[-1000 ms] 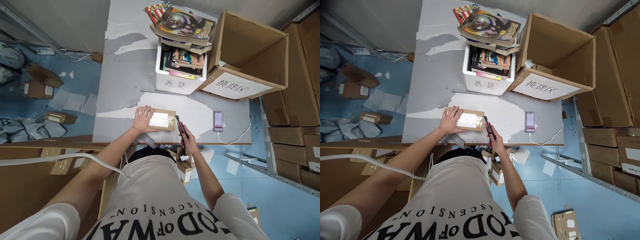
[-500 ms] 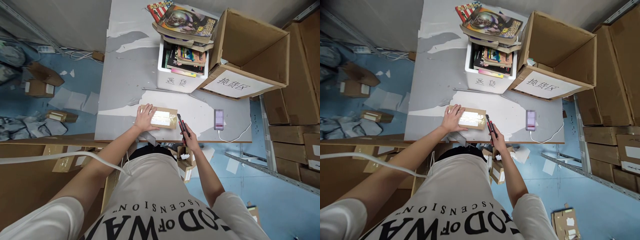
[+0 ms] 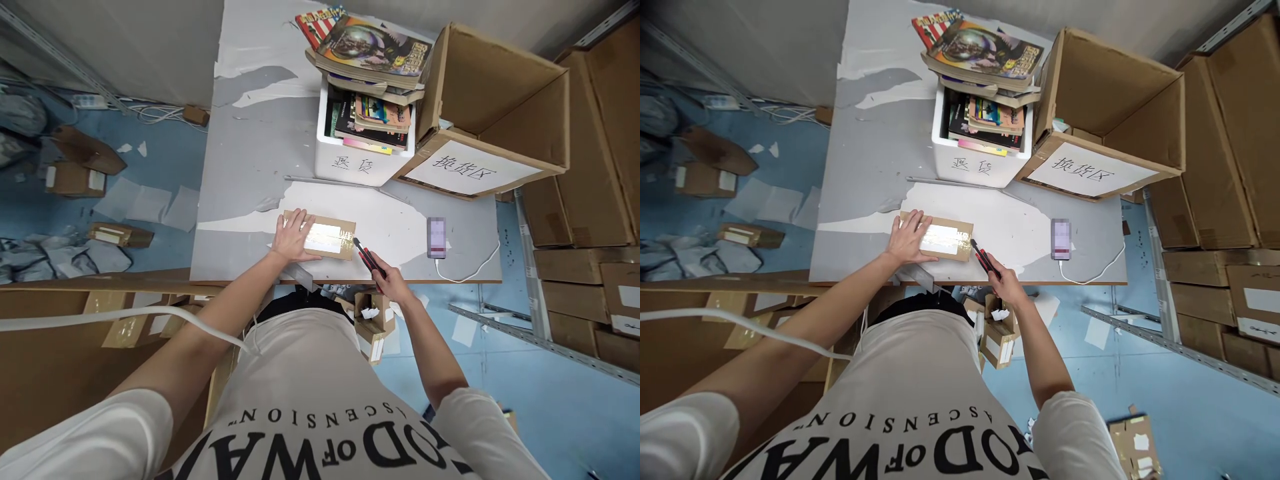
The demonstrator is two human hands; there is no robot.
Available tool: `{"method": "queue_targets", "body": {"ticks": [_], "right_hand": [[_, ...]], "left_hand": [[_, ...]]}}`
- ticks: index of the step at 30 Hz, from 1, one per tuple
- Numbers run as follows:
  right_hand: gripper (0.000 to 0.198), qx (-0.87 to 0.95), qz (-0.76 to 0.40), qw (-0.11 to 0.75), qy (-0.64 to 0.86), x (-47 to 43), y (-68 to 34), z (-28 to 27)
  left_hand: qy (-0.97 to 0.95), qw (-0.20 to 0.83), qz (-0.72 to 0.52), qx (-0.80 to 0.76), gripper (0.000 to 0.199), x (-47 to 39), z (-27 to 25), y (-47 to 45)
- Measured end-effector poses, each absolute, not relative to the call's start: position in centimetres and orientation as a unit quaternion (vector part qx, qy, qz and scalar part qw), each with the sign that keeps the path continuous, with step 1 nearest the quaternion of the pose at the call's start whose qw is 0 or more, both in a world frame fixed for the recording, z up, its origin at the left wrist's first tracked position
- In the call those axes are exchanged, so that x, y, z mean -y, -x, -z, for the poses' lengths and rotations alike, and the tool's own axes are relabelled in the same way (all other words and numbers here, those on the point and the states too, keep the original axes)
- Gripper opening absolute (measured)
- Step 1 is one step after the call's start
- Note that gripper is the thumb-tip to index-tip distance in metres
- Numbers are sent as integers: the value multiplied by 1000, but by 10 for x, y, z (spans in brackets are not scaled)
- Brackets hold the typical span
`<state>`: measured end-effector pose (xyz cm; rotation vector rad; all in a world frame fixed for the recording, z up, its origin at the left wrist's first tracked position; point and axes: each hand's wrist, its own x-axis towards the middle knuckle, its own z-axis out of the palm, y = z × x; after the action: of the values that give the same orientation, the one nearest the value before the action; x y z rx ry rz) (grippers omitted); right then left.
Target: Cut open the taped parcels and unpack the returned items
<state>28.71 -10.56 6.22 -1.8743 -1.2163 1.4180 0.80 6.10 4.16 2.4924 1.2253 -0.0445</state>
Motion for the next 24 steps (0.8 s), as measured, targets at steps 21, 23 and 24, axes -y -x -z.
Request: {"method": "queue_targets", "body": {"ticks": [21, 23, 24], "right_hand": [[64, 408, -517, 276, 700, 160, -252, -59], [65, 391, -496, 294, 718, 164, -261, -60], [67, 379, -478, 304, 732, 166, -267, -61]], "left_hand": [[-887, 175, 14, -426, 113, -66, -40, -9], [-889, 172, 9, -424, 115, -66, -40, -9], [-890, 169, 7, -422, 116, -66, -40, -8]]}}
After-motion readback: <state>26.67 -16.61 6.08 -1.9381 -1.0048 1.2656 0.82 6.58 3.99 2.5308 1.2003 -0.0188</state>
